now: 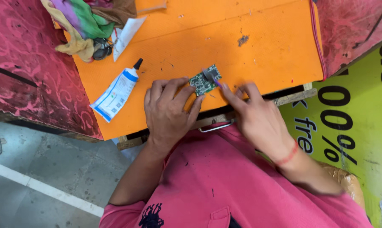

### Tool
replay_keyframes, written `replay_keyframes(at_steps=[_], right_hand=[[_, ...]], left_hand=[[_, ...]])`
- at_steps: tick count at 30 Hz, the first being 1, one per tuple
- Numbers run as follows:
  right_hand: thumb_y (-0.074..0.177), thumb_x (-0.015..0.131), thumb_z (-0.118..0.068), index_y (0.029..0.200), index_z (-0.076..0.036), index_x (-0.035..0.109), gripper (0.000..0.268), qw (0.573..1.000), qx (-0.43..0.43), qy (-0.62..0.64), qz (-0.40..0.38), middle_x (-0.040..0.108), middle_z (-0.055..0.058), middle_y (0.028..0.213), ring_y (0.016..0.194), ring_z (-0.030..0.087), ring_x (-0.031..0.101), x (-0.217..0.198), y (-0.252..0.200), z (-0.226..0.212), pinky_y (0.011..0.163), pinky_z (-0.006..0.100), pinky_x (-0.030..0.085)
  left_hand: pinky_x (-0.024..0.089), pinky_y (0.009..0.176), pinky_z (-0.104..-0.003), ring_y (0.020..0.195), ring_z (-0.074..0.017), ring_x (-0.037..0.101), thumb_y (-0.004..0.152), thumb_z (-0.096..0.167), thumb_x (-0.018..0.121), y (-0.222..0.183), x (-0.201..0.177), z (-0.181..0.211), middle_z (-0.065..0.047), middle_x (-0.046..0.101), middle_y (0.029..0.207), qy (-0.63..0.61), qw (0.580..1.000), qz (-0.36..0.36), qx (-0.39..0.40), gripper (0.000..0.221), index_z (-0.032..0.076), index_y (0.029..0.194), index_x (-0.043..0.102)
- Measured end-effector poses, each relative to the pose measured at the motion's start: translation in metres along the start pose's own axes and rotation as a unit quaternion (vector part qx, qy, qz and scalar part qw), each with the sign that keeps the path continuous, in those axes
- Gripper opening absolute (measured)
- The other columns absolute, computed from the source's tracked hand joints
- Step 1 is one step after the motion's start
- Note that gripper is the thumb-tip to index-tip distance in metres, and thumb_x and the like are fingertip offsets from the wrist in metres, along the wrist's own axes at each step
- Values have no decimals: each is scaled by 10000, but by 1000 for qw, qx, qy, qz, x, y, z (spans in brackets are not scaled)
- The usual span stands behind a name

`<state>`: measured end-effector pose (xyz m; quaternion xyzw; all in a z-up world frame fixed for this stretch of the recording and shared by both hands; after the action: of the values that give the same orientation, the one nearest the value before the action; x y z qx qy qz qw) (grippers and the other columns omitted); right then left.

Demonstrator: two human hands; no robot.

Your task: The person cleans a small circuit board by hand using a small brush and applying a substance from a blue and white tube while working on an orange workbench.

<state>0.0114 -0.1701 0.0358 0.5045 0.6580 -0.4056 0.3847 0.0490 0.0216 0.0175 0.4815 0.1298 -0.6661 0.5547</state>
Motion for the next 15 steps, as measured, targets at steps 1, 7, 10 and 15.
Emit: replay_keyframes(at_steps=[1, 7, 10, 15], right_hand=[[811, 580, 25, 1414, -177, 626, 637, 1000, -1, 9, 12, 600, 129, 1084, 657, 357, 657, -4, -8, -2, 577, 459, 548], [856, 627, -15, 1427, -163, 613, 590, 998, -20, -14, 57, 610, 145, 1124, 659, 360, 649, 4, -6, 4, 560, 454, 547], [838, 605, 10, 1420, -212, 622, 623, 999, 3, 4, 50, 611, 114, 1079, 662, 327, 664, -4, -15, 4, 584, 440, 565], [897, 607, -6, 1443, -168, 611, 569, 998, -9, -12, 53, 615, 133, 1128, 680, 353, 650, 6, 0, 9, 570, 447, 548]], left_hand=[[463, 834, -428, 1016, -267, 598, 846, 287, 849, 3, 1, -1, -20, 699, 1149, -4, 1000, 5, 1, 260, 105, 1007, 755], [464, 854, -425, 1013, -262, 601, 850, 278, 862, 2, 2, 1, -11, 700, 1149, 3, 1000, 2, 4, 245, 114, 1002, 763], [460, 837, -418, 1016, -262, 600, 850, 274, 863, 6, 1, 3, -12, 698, 1140, 1, 1000, -4, 2, 237, 117, 997, 765], [466, 874, -432, 1021, -279, 576, 849, 284, 863, 0, 5, 0, -24, 684, 1152, 10, 1000, -5, 2, 240, 126, 1005, 772]])
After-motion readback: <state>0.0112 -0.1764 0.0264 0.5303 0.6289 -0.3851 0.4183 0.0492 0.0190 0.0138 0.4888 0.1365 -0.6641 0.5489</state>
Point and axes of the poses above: each hand's wrist, its own y-axis towards the middle knuckle, its own x-axis out of the palm, z = x × y, the point moved 4 cm from there along y, towards the middle knuckle
